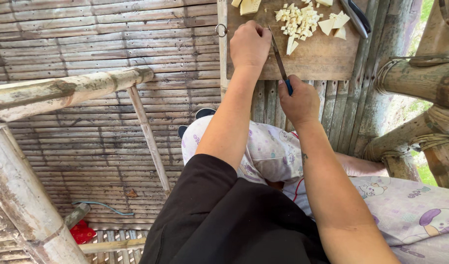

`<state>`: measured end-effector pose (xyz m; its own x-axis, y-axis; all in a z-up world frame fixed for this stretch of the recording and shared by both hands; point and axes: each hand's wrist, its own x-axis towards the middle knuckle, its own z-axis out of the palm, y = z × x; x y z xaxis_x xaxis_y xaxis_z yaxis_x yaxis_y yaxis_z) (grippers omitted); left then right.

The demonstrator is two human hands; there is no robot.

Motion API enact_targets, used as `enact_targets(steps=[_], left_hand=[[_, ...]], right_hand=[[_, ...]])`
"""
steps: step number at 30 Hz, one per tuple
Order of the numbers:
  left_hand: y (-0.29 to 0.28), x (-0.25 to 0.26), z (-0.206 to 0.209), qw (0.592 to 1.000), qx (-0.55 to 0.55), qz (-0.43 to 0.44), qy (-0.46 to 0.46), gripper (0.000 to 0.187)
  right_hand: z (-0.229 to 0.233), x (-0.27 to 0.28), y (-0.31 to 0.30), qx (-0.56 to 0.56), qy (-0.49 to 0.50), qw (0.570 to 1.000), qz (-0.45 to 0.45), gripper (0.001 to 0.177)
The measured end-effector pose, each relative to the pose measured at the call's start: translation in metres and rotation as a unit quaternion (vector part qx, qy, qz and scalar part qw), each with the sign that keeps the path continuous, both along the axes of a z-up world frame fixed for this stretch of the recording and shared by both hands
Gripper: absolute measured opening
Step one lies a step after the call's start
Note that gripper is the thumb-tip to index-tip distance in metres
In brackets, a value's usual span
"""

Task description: The person sits on a bamboo floor and uses a knife to chop a white vegetable into small cubes on a wooden cutting board. The chopped pieces are periodically gathered and transferred into a woven basket. The person handles the vegetable and knife with both hands, maintaining a steady rhythm.

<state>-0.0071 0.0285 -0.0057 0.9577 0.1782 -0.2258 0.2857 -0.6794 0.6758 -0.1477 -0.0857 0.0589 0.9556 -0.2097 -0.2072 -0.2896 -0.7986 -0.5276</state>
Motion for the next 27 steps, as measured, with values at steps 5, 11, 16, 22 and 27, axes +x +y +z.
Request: enact_targets(steps=[5,11,16,22,27], left_hand=[[-0.002,0.001,0.01,1.0,-0.007,-0.024,0.01,0.031],[-0.003,0.006,0.008,0.998,0.041,-0.048,0.0,0.021],[-0.008,0.009,0.015,0.997,0.043,-0.056,-0.012,0.025],[-0.021,0.005,0.02,0.992,0.079,-0.094,-0.038,0.018],[-0.025,0.003,0.009,0.983,0.054,-0.126,-0.122,0.013]], right_hand=[[-0.005,0.001,-0.004,0.022,0.003,0.999,-0.042,0.03],[-0.014,-0.002,-0.003,0.023,0.005,0.999,-0.042,0.031],[-0.016,-0.001,-0.003,0.029,0.006,0.997,-0.064,0.03],[-0.014,0.0,0.0,0.053,0.009,0.995,-0.078,0.032],[-0.014,0.001,0.001,0.065,0.001,0.994,-0.086,0.032]])
